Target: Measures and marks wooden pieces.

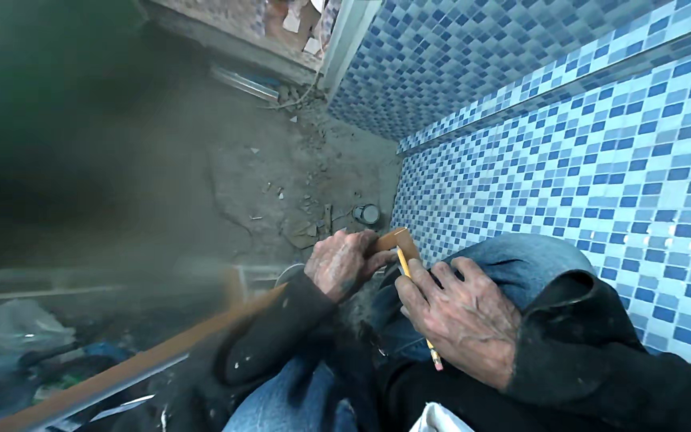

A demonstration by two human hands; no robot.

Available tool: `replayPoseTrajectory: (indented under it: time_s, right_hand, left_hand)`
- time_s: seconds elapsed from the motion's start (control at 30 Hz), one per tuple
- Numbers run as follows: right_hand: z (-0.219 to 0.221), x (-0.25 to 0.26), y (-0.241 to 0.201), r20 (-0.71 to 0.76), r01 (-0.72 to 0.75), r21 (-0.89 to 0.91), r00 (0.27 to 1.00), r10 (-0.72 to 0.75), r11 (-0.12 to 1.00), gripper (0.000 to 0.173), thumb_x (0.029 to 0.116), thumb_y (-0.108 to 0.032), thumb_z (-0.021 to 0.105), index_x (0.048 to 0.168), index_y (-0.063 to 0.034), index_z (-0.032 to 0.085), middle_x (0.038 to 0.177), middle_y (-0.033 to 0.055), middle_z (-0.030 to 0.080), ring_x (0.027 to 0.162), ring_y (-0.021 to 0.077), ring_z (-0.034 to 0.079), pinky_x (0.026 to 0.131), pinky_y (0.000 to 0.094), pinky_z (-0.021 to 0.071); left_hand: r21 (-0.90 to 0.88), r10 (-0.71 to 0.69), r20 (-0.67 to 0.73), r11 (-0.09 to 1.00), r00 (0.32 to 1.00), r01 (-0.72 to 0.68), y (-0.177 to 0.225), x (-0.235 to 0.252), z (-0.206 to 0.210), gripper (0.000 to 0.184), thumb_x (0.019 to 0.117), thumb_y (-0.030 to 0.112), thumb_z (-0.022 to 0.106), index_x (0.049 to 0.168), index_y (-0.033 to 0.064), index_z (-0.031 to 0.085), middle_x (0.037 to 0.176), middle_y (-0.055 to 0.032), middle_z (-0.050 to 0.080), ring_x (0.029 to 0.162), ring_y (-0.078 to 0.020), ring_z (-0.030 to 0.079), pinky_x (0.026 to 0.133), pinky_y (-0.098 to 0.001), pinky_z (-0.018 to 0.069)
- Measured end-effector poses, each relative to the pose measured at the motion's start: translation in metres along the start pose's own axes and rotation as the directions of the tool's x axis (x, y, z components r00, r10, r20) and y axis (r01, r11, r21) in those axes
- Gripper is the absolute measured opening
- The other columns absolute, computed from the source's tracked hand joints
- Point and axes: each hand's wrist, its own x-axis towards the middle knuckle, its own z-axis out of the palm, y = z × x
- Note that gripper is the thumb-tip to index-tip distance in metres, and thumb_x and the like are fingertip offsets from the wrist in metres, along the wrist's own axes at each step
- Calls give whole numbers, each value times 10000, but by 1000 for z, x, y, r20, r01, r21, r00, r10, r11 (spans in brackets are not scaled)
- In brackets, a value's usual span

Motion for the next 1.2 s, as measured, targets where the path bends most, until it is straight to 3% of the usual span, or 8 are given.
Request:
replayPoseTrajectory:
  time_s: [0.73,0.9,1.0,1.07,1.1,1.13,1.17,1.2]
  right_hand:
    - [1,5,-2,-3,-18,-17,1000,18,1000,393,1081,-293,399,1231,3,608,1172,244,687,913,392,708,741,503,553]
    - [1,3,-1,4,0,9,1000,0,1000,371,1068,-293,416,1169,5,614,1035,214,691,890,395,695,764,529,545]
    - [0,1,2,-135,-32,120,990,48,992,408,1064,-373,429,1119,-43,663,1087,226,707,925,388,712,771,511,568]
    - [-5,0,4,-215,-75,267,967,136,961,490,1067,-475,418,1044,-73,698,1313,255,642,1126,401,679,863,492,586]
    - [-9,-1,6,-229,-85,362,957,178,928,496,1072,-472,420,1001,-66,695,1430,249,571,1257,403,617,951,490,567]
    - [-12,-1,8,-251,-77,464,944,214,883,469,1079,-428,429,976,-54,692,1462,213,558,1329,366,573,1022,469,538]
    - [-14,-1,9,-294,-51,566,920,259,823,415,1082,-359,443,968,-46,692,1359,153,640,1291,278,607,1032,409,538]
    - [-16,0,10,-340,-26,645,885,318,764,360,1077,-296,448,982,-48,690,1137,87,713,1131,169,671,950,324,569]
  left_hand:
    - [7,3,4,1000,1000,-3,0,-1,-1,445,948,578,641,926,139,708,720,-62,664,684,-255,679,607,-499,537]
    - [1,23,-8,1000,1000,-23,-1,0,0,456,944,578,648,934,127,710,717,-65,665,679,-259,681,604,-498,543]
    - [-8,-2,10,1000,1000,2,-2,0,-2,455,946,575,648,976,127,725,759,-78,689,721,-270,698,639,-512,558]
    - [-21,-16,27,1000,1000,17,-2,1,-2,449,943,570,656,969,128,723,753,-78,684,716,-272,691,637,-519,551]
    - [-27,-16,31,999,999,17,-2,1,-2,444,942,562,662,960,123,723,745,-77,681,708,-272,688,632,-520,549]
    - [-29,-15,35,999,999,16,-3,1,-3,440,944,553,666,951,116,720,742,-80,678,707,-275,686,632,-522,547]
    - [-28,-17,39,999,999,18,-2,2,-3,436,945,547,666,943,114,717,741,-81,675,709,-276,685,633,-523,546]
    - [-27,-22,43,999,999,24,-2,2,-4,436,948,546,663,941,114,715,743,-83,675,712,-280,685,638,-526,545]
